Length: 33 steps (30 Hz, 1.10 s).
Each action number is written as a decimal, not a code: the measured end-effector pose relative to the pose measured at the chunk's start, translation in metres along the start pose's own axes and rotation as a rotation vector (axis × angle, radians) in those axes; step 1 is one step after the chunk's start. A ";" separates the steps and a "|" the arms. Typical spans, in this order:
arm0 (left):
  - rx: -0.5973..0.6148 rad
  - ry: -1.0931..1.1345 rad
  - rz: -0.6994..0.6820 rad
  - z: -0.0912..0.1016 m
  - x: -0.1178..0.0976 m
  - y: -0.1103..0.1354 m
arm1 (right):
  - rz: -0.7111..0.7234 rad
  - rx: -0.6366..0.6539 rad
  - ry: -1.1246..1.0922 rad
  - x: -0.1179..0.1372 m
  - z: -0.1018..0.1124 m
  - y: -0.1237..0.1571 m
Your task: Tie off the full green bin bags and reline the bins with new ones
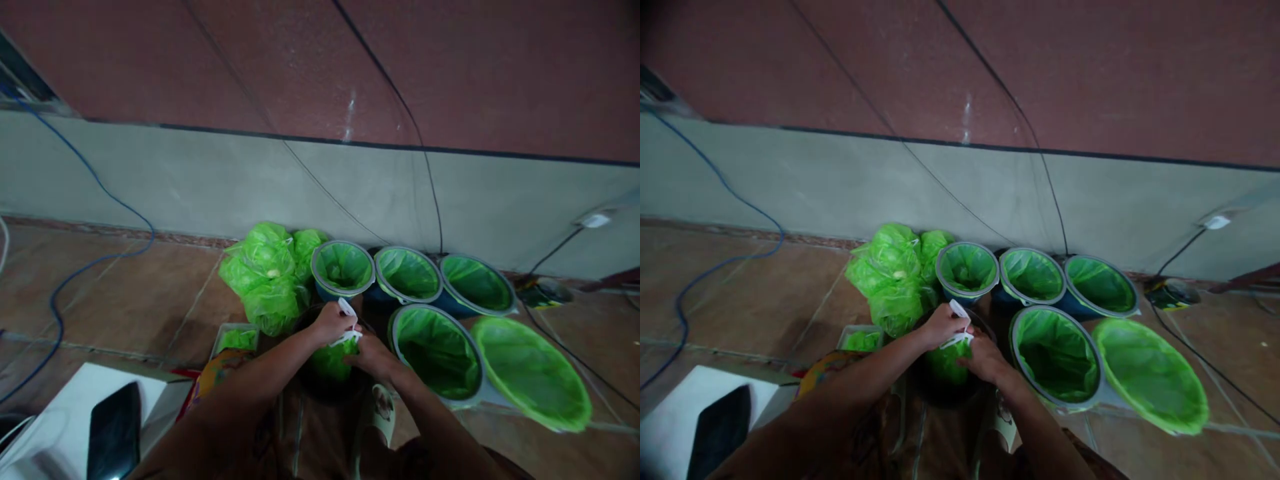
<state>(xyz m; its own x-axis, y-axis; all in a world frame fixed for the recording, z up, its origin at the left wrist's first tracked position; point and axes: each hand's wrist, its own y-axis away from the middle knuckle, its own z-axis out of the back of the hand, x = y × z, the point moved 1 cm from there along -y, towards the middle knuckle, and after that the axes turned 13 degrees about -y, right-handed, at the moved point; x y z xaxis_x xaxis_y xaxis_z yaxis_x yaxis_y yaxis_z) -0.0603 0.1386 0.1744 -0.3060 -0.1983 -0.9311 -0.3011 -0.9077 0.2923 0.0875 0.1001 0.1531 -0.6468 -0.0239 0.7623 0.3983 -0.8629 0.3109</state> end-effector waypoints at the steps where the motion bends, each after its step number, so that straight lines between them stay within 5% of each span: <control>1: 0.022 -0.003 0.007 -0.002 0.000 0.001 | -0.023 0.014 0.023 -0.003 -0.005 -0.003; 4: -0.039 -0.170 0.012 0.003 -0.001 0.000 | -0.067 -0.025 -0.024 -0.006 -0.010 -0.009; 8: -0.293 -0.482 -0.009 0.017 -0.007 0.000 | -0.043 -0.092 -0.376 0.006 0.007 -0.009; 13: -0.275 -0.349 -0.136 0.040 -0.038 0.016 | -0.059 -0.247 -0.823 0.058 0.045 -0.006; 15: -0.268 -0.272 -0.261 0.062 -0.057 0.030 | -0.011 -0.272 -0.927 0.096 0.059 -0.009; 19: -0.470 -0.230 -0.462 0.129 -0.089 0.069 | 0.180 -0.206 -1.000 0.186 0.076 -0.029; 22: -0.664 -0.252 -0.458 0.181 -0.092 0.097 | 0.348 -0.156 -1.075 0.239 0.078 -0.053; 27: -0.740 -0.322 -0.317 0.239 -0.032 0.102 | 0.403 -0.107 -1.111 0.250 0.063 -0.120; 30: -0.742 -0.370 -0.235 0.250 0.036 0.077 | 0.295 -0.173 -0.972 0.215 0.033 -0.181; 33: -0.675 -0.441 0.016 0.242 0.106 0.045 | 0.104 -0.242 -0.620 0.168 -0.010 -0.237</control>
<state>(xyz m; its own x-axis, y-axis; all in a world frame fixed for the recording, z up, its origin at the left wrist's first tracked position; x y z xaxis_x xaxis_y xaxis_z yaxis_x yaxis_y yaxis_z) -0.3253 0.1661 0.1414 -0.6767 -0.1767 -0.7147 0.2739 -0.9615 -0.0217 -0.1222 0.2951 0.2018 -0.0914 0.1186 0.9887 0.2348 -0.9623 0.1371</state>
